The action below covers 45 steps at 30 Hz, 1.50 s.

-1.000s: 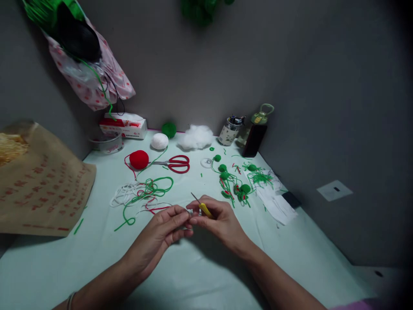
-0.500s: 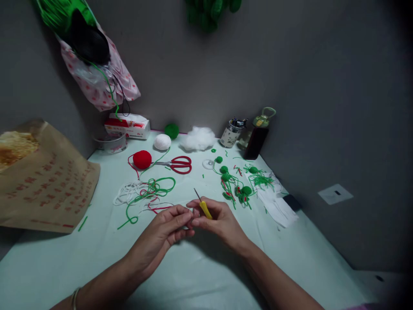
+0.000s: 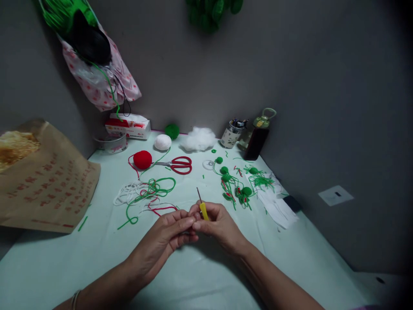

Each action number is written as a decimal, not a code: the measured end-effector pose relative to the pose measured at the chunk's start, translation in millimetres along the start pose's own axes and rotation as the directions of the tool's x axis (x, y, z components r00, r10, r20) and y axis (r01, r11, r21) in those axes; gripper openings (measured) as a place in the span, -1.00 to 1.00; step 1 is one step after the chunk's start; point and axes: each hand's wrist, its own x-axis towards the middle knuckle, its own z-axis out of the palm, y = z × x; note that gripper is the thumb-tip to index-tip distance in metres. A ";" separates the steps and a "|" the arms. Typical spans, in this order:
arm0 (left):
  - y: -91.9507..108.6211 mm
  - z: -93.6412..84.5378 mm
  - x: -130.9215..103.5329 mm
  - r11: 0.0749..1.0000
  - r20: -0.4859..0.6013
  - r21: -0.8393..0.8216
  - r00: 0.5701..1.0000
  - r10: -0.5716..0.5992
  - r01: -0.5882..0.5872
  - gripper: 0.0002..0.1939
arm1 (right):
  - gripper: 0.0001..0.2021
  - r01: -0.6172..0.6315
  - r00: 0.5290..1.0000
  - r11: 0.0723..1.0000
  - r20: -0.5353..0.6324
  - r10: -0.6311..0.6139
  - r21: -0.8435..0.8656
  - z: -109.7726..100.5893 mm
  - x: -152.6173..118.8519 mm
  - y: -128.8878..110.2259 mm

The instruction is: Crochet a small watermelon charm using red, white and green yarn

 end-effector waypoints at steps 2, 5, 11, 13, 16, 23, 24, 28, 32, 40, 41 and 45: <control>0.4 1.5 -0.4 1.000 0.005 -0.009 1.000 0.002 -0.002 -0.79 | -0.60 -0.002 1.000 1.000 0.008 0.002 0.006 1.2 -0.4 -1.3; -0.2 2.2 -0.1 0.999 0.004 -0.034 1.000 -0.013 0.013 -0.76 | -0.61 -0.007 1.000 1.000 0.023 0.007 0.010 3.4 -1.0 -2.9; -3.4 -0.5 0.8 0.998 -0.011 -0.068 1.000 0.010 -0.011 -0.77 | -0.66 -0.003 1.000 1.000 0.017 0.003 0.016 3.0 -0.7 -0.9; -3.3 -0.6 0.9 0.997 -0.016 -0.068 1.000 0.021 -0.023 -0.78 | -0.64 -0.024 1.000 1.000 -0.012 0.024 0.004 1.3 -0.3 0.3; -2.3 0.3 1.5 0.997 -0.032 -0.071 0.999 0.024 -0.026 -0.79 | -0.61 -0.066 0.997 0.998 -0.027 0.066 -0.002 -0.4 1.0 2.5; -0.5 -0.3 4.2 0.998 -0.079 -0.058 0.997 0.012 -0.016 -0.75 | -0.56 -0.050 0.999 0.996 -0.015 0.049 -0.078 -1.1 2.4 -0.9; -0.4 -0.7 4.1 0.999 -0.094 -0.049 0.995 0.019 -0.024 -0.75 | -0.55 -0.033 0.999 0.993 -0.016 0.032 -0.117 -4.2 1.1 -5.9; 0.6 -2.1 2.6 0.999 -0.157 0.003 0.986 0.053 -0.053 -0.77 | -0.64 0.096 0.949 0.896 -0.232 -0.213 -0.433 -30.8 -5.4 -32.8; 0.9 -2.9 3.1 0.997 -0.179 0.036 0.982 0.067 -0.062 -0.77 | -0.70 0.088 0.870 0.714 -0.295 -0.394 -0.695 -59.0 2.4 -41.6; -4.6 -5.9 6.7 0.994 -0.140 0.095 0.988 0.068 -0.055 -0.78 | -0.86 0.075 0.951 0.345 -0.037 -0.306 -0.936 -36.7 67.8 -30.3; -5.6 -6.7 7.2 0.994 -0.132 0.099 0.989 0.067 -0.055 -0.78 | -0.81 0.089 0.960 0.300 0.002 -0.280 -0.950 -28.1 75.3 -30.2; -8.0 -9.4 9.1 0.992 -0.105 0.116 0.992 0.069 -0.056 -0.75 | -0.71 0.155 0.978 0.160 0.129 -0.162 -0.975 3.9 97.4 -24.9</control>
